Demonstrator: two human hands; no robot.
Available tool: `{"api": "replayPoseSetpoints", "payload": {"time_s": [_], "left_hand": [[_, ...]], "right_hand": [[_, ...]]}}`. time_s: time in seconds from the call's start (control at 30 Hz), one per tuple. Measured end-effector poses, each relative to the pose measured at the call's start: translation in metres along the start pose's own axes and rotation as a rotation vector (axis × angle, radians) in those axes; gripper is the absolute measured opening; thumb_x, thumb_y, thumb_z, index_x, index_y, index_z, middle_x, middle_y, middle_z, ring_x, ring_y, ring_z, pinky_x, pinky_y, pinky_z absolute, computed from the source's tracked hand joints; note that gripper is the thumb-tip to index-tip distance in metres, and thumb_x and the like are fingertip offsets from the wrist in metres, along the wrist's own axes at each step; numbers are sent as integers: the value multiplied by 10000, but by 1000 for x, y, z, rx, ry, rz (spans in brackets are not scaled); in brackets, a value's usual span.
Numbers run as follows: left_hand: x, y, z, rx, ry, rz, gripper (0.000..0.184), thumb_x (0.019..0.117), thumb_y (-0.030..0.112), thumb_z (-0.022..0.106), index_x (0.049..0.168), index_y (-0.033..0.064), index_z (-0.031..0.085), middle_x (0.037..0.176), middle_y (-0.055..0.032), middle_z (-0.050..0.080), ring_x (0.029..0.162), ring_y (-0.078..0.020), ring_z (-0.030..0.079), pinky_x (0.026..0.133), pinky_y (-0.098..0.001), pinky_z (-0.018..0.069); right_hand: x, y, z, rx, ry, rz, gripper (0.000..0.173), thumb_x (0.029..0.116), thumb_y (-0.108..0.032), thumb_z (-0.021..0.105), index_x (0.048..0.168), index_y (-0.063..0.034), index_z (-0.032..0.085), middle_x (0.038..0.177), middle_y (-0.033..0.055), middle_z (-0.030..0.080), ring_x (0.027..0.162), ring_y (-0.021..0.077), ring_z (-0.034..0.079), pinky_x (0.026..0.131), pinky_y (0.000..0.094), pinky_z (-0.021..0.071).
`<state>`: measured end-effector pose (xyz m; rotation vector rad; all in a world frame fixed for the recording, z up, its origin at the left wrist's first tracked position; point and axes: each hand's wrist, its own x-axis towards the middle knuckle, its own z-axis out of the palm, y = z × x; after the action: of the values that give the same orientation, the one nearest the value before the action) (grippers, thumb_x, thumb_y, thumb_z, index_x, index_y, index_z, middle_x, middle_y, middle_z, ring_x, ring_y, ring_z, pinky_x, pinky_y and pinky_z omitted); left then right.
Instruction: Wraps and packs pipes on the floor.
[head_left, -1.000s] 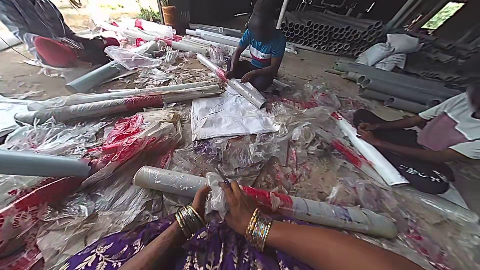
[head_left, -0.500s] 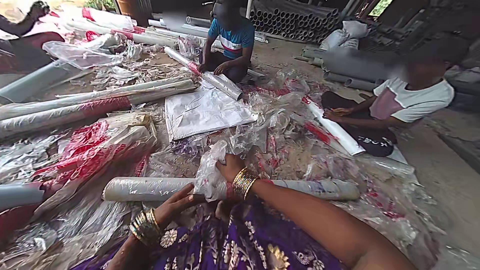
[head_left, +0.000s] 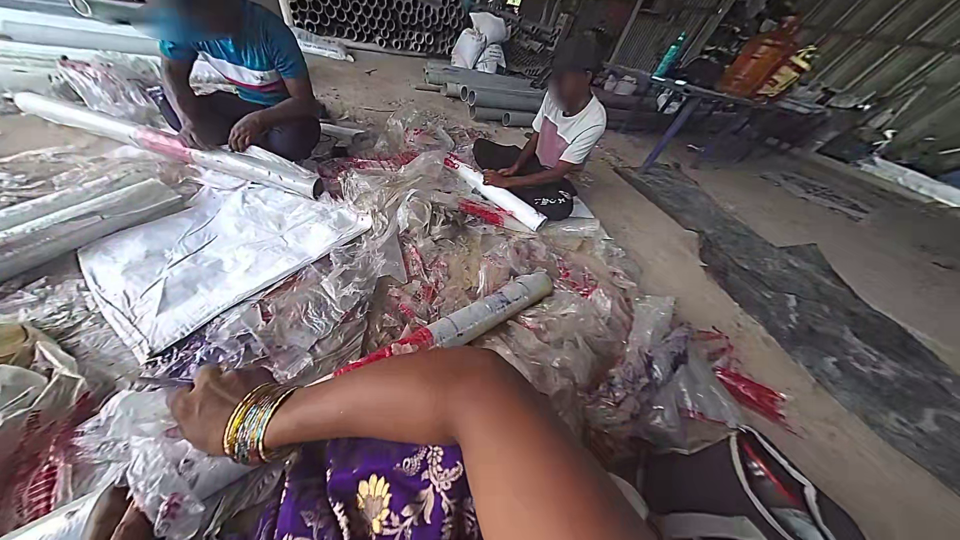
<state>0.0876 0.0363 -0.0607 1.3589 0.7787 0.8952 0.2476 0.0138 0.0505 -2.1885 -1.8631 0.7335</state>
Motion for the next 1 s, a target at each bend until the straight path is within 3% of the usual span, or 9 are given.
{"api": "replayPoseSetpoints", "payload": {"time_s": [0.17, 0.27, 0.33, 0.4, 0.5, 0.63, 0.73, 0.83, 1.0], "left_hand": [[3, -21, -2, -291, 34, -16, 459, 1011, 42, 440, 1446, -57, 331, 1310, -98, 602, 1181, -160, 646, 1025, -385, 540], [-3, -30, -1, -230, 131, -62, 277, 1012, 25, 364, 1284, -2, 406, 1119, -3, 622, 1028, -68, 655, 908, -308, 563], [-5, -44, -15, -96, 138, -42, 367, 1017, 8, 392, 1360, -119, 422, 1249, -142, 618, 1129, -144, 636, 964, -338, 536], [1, -27, -11, 7, 237, -246, 375, 1040, -22, 406, 1404, -109, 434, 1332, -205, 568, 1168, -190, 583, 1017, -374, 482], [21, -70, -34, -91, 189, -104, 431, 1038, 82, 415, 1424, -109, 423, 1296, -206, 597, 1120, -138, 623, 959, -305, 531], [31, -62, -42, -244, 187, -150, 466, 1112, 173, 249, 1502, -74, 318, 1332, -168, 552, 1107, -61, 589, 967, -250, 498], [40, -88, -57, -233, 185, -117, 480, 1112, 170, 313, 1532, -61, 284, 1375, -183, 542, 1139, -62, 595, 982, -244, 505], [49, -121, -74, -213, 159, -47, 545, 1078, 193, 394, 1541, -69, 278, 1406, -190, 542, 1197, -93, 605, 1015, -265, 513], [51, -118, -79, -319, 203, -126, 482, 1132, 238, 256, 1528, -28, 327, 1369, -164, 562, 1153, -108, 605, 983, -286, 520]], "right_hand": [[-11, -20, 2, -18, 25, -77, 375, 1078, -115, 483, 1431, -15, 557, 1447, 248, 528, 1108, 382, 671, 886, 508, 561], [-14, -28, 12, -83, -60, -129, 407, 1057, -84, 511, 1454, 3, 518, 1510, 267, 468, 1119, 413, 665, 883, 539, 558], [-11, -29, 19, -103, -156, -132, 481, 1024, -85, 565, 1484, 17, 464, 1548, 286, 401, 1166, 448, 633, 911, 580, 540], [-8, -28, 25, -98, -255, -108, 690, 974, -181, 677, 1551, 24, 360, 1589, 307, 314, 1239, 477, 574, 987, 620, 493], [-7, -28, 25, -149, -330, -98, 897, 933, -382, 737, 1588, 25, 280, 1583, 324, 302, 1258, 485, 549, 1019, 632, 456], [-4, -32, 13, -68, -359, -67, 713, 1035, -479, 559, 1549, -10, 399, 1558, 302, 369, 1318, 452, 530, 1071, 610, 438], [2, -29, 8, 11, -246, -77, 507, 1094, -363, 476, 1483, -41, 522, 1475, 279, 492, 1287, 423, 569, 1062, 582, 457], [1, -30, 6, 16, -187, -61, 491, 1091, -291, 493, 1556, -134, 453, 1484, 272, 485, 1267, 419, 585, 1044, 573, 472], [-1, -28, 16, 11, -131, -66, 631, 1066, -337, 540, 1640, -256, 292, 1460, 289, 484, 1177, 425, 624, 979, 572, 504]]}}
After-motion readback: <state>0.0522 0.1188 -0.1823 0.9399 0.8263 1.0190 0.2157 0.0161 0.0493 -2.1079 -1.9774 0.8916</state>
